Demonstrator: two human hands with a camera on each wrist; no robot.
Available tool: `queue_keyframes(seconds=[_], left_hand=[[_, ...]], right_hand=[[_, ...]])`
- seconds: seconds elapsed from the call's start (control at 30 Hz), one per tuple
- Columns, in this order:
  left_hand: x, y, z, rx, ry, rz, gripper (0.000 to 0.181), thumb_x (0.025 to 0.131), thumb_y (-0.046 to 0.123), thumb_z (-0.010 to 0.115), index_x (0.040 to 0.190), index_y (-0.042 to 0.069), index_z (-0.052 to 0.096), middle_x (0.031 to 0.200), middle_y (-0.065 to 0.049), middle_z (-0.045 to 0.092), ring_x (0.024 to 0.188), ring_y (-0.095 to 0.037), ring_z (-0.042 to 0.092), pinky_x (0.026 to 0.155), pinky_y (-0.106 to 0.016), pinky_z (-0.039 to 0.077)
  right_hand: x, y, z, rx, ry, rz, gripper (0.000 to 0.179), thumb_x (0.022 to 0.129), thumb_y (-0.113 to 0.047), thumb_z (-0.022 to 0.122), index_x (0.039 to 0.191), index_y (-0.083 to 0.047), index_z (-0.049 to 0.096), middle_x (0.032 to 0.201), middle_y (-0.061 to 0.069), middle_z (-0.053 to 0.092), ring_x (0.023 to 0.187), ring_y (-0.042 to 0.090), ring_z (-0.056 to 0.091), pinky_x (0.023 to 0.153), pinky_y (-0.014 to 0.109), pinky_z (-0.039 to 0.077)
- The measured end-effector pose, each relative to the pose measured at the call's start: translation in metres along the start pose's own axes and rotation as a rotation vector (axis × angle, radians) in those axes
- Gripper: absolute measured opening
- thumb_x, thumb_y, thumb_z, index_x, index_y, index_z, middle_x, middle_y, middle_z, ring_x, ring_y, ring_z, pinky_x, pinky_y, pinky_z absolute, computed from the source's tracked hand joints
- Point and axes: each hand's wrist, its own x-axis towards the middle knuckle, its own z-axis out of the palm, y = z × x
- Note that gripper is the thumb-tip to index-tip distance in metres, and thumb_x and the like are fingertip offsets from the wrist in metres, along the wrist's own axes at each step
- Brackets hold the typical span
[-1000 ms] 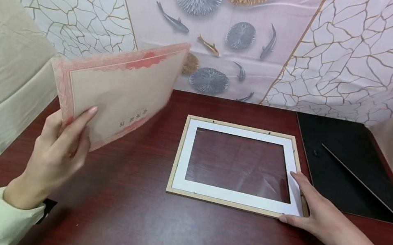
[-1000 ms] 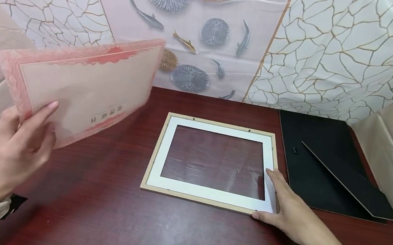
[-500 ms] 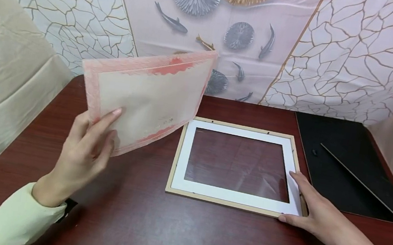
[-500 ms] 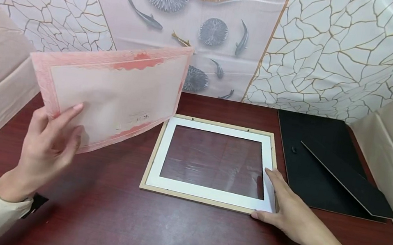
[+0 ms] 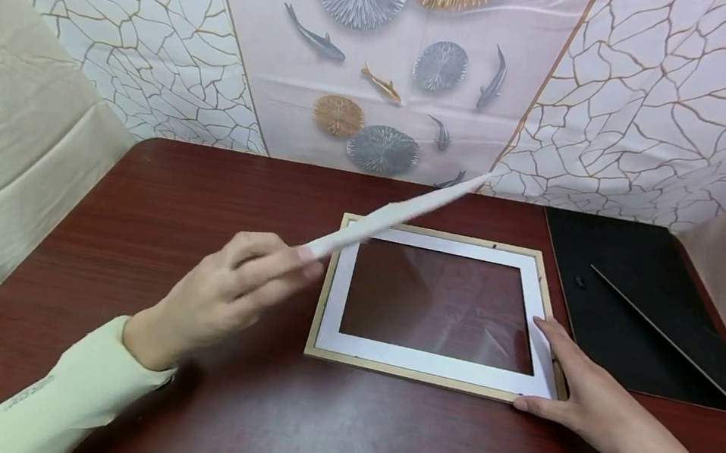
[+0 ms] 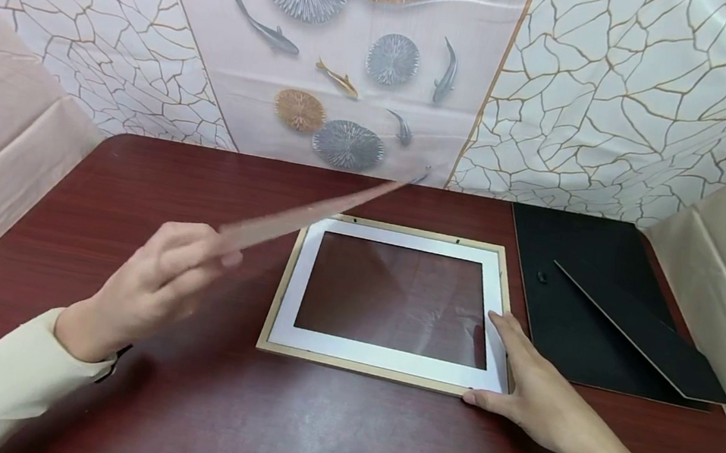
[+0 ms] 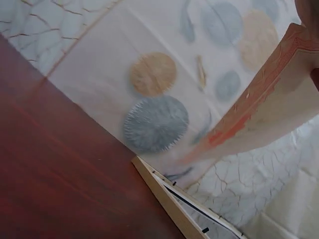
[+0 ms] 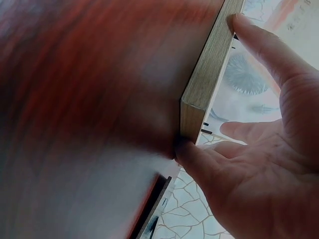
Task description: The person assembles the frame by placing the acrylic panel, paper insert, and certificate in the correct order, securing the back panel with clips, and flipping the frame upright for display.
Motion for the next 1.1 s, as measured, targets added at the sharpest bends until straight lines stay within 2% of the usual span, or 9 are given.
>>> queue_keyframes(seconds=[0.1,0.2,0.33,0.5,0.67,0.77,0.87,1.0,1.1], left_hand=[[0.007,-0.001,0.008,0.099,-0.031,0.157,0.030,0.102,-0.003,0.060,0.126,0.010,0.072,0.129,-0.006,0.069,0.100,-0.029,0.065,0.080,-0.030,0.061],[0.011,-0.001,0.019,0.219,-0.055,0.298,0.044,0.099,-0.002,0.064,0.139,0.018,0.063,0.129,0.000,0.067,0.098,-0.026,0.066,0.081,-0.028,0.060],[0.018,0.003,0.036,0.296,-0.122,0.383,0.080,0.093,-0.004,0.068,0.161,0.023,0.037,0.124,0.001,0.060,0.098,-0.022,0.063,0.081,-0.026,0.055],[0.022,0.008,0.054,0.185,-0.134,0.356,0.087,0.090,-0.005,0.069,0.162,0.027,0.033,0.114,0.000,0.058,0.093,-0.022,0.060,0.076,-0.026,0.051],[0.020,0.010,0.060,0.099,-0.170,0.277,0.055,0.100,0.005,0.062,0.151,0.022,0.051,0.107,0.002,0.062,0.096,-0.019,0.061,0.081,-0.027,0.053],[0.015,0.008,0.059,0.073,-0.225,0.209,0.037,0.104,0.001,0.053,0.138,0.013,0.061,0.107,0.001,0.064,0.101,-0.019,0.062,0.089,-0.028,0.055],[0.010,0.007,0.058,0.004,-0.268,0.156,0.033,0.102,-0.009,0.046,0.121,0.008,0.066,0.109,-0.001,0.065,0.103,-0.021,0.062,0.094,-0.029,0.055],[0.009,0.008,0.057,-0.075,-0.321,0.112,0.029,0.098,-0.013,0.045,0.108,0.007,0.064,0.107,-0.002,0.065,0.102,-0.021,0.061,0.092,-0.028,0.054],[0.010,0.009,0.057,-0.116,-0.346,0.082,0.029,0.092,-0.015,0.047,0.105,0.007,0.062,0.104,-0.002,0.063,0.100,-0.020,0.060,0.090,-0.028,0.053]], right_hand=[[0.000,0.001,0.000,0.003,-0.001,-0.001,0.115,0.080,-0.043,0.090,0.164,-0.005,0.022,0.160,0.031,0.037,0.133,0.047,0.053,0.094,0.057,0.051],[0.000,0.002,0.001,0.011,-0.006,-0.003,0.115,0.081,-0.042,0.090,0.165,-0.005,0.021,0.161,0.031,0.036,0.133,0.048,0.053,0.095,0.060,0.050],[0.000,0.002,0.001,0.038,-0.011,-0.007,0.117,0.082,-0.042,0.089,0.167,-0.008,0.017,0.164,0.031,0.032,0.136,0.048,0.049,0.097,0.049,0.051],[0.001,0.000,-0.001,0.078,0.002,-0.037,0.115,0.083,-0.045,0.088,0.168,-0.020,0.015,0.165,0.021,0.035,0.133,0.037,0.049,0.091,0.013,0.041],[0.000,-0.001,-0.003,0.088,0.015,-0.055,0.106,0.084,-0.045,0.087,0.165,-0.021,0.023,0.157,0.016,0.042,0.125,0.031,0.051,0.088,0.009,0.039],[0.001,0.000,-0.003,0.096,0.002,-0.031,0.112,0.083,-0.047,0.087,0.167,-0.018,0.018,0.161,0.021,0.037,0.134,0.036,0.047,0.090,0.005,0.034],[0.001,0.003,-0.003,0.098,-0.028,0.020,0.121,0.083,-0.050,0.086,0.169,-0.012,0.011,0.165,0.028,0.032,0.142,0.044,0.043,0.105,0.022,0.042],[0.001,0.006,-0.002,0.087,-0.061,0.077,0.130,0.081,-0.051,0.087,0.168,-0.003,0.004,0.164,0.036,0.030,0.143,0.053,0.041,0.104,0.067,0.044],[0.001,0.008,-0.002,0.087,-0.063,0.088,0.132,0.079,-0.050,0.088,0.167,0.000,0.003,0.163,0.037,0.029,0.143,0.054,0.041,0.104,0.072,0.042]])
